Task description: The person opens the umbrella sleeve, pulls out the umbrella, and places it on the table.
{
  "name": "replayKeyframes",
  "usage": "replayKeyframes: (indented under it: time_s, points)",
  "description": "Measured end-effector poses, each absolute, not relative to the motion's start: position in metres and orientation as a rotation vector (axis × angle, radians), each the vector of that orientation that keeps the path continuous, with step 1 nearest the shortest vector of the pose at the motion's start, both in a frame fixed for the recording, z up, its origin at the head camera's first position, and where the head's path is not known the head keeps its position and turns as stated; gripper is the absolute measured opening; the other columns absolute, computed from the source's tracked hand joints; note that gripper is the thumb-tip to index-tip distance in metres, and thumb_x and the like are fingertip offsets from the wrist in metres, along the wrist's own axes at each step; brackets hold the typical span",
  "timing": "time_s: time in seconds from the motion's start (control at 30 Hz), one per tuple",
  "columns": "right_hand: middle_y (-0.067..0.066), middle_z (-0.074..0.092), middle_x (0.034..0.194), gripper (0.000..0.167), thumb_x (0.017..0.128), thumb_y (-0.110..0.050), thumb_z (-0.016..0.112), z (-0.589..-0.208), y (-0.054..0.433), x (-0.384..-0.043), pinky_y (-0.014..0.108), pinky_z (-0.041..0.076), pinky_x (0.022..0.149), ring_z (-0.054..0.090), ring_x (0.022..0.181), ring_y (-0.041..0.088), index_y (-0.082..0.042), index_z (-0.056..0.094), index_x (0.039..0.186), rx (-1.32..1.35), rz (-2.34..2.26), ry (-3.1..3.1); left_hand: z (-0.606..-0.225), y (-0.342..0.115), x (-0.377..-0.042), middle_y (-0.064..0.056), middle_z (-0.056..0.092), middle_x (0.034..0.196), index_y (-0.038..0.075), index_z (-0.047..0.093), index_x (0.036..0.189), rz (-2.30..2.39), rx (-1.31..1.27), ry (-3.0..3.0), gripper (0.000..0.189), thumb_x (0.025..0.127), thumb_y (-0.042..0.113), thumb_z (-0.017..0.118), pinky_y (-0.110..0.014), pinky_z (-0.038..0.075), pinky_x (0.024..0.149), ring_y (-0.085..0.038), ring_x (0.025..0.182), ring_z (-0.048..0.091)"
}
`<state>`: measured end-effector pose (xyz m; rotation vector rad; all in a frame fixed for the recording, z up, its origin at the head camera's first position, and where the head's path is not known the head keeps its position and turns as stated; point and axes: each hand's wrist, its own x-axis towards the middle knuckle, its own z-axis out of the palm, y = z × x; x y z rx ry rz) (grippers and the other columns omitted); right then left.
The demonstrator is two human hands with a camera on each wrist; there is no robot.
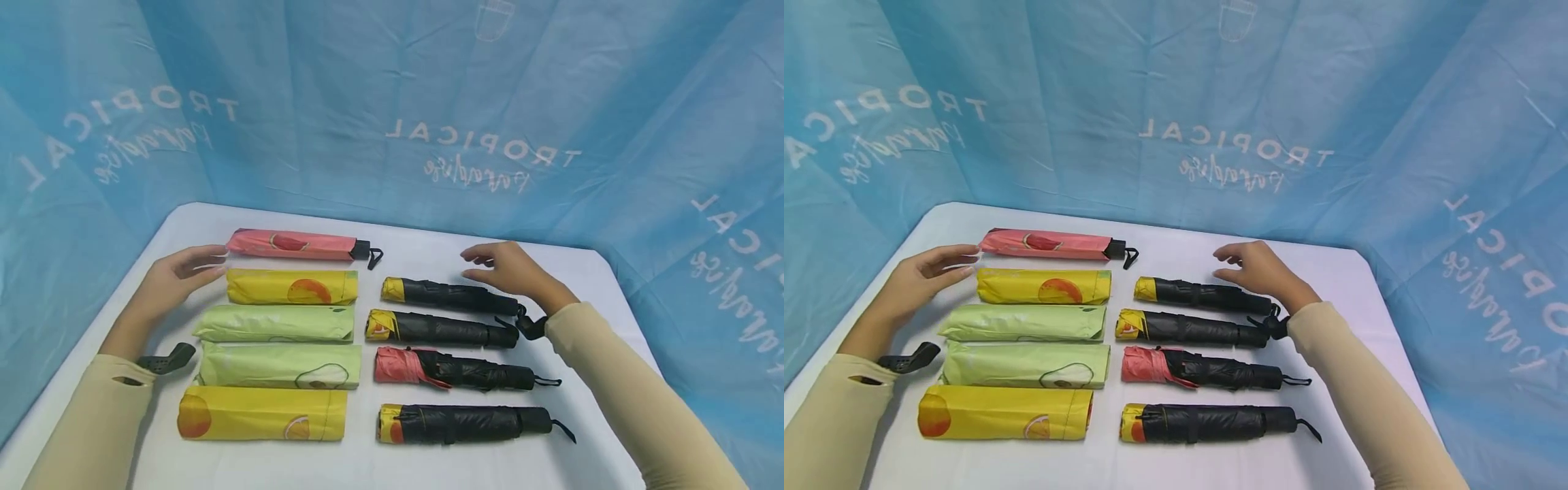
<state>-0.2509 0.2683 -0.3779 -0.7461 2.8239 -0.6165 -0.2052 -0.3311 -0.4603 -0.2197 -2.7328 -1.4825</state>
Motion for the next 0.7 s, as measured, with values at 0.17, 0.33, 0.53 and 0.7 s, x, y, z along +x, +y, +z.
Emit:
replayKeyframes:
  time_s: [0.17, 0.33, 0.53, 0.7]
  points:
    - [0.008, 0.069, 0.129, 0.041, 0.097, -0.032, 0.074, -0.383, 0.215, -0.277, 0.045, 0.056, 0.097, 0.067, 0.115, 0.025, -0.010, 0.069, 0.131, -0.795, -0.580, 2.801, -0.459, -0.326, -0.223, -0.011, 0.058, 0.142, 0.015, 0.057, 0.146, -1.535, -0.274, -2.662, 0.053, 0.098, 0.029, 0.073, -0.006, 0.044, 0.094, -0.001, 0.122, 0.054]
    - [0.008, 0.067, 0.132, 0.042, 0.098, -0.030, 0.072, -0.390, 0.159, -0.292, 0.043, 0.055, 0.098, 0.064, 0.118, 0.026, -0.010, 0.067, 0.135, -0.798, -0.558, 2.776, -0.458, -0.321, -0.243, -0.008, 0.060, 0.140, 0.015, 0.060, 0.143, -1.503, -0.278, -2.663, 0.054, 0.095, 0.032, 0.076, -0.006, 0.046, 0.092, -0.010, 0.122, 0.056]
    - [0.009, 0.066, 0.133, 0.048, 0.098, -0.031, 0.071, -0.401, 0.106, -0.298, 0.042, 0.054, 0.099, 0.062, 0.120, 0.025, -0.011, 0.062, 0.141, -0.786, -0.559, 2.741, -0.461, -0.328, -0.253, -0.005, 0.057, 0.145, 0.018, 0.060, 0.144, -1.402, -0.226, -2.731, 0.057, 0.093, 0.036, 0.078, -0.012, 0.045, 0.089, -0.024, 0.127, 0.052]
    - [0.009, 0.062, 0.141, 0.056, 0.098, -0.029, 0.072, -0.408, 0.082, -0.299, 0.039, 0.053, 0.100, 0.062, 0.121, 0.024, -0.012, 0.054, 0.148, -0.804, -0.517, 2.736, -0.463, -0.332, -0.256, -0.006, 0.046, 0.156, 0.019, 0.050, 0.153, -1.395, -0.252, -2.829, 0.065, 0.095, 0.036, 0.075, -0.034, 0.049, 0.105, -0.031, 0.140, 0.044]
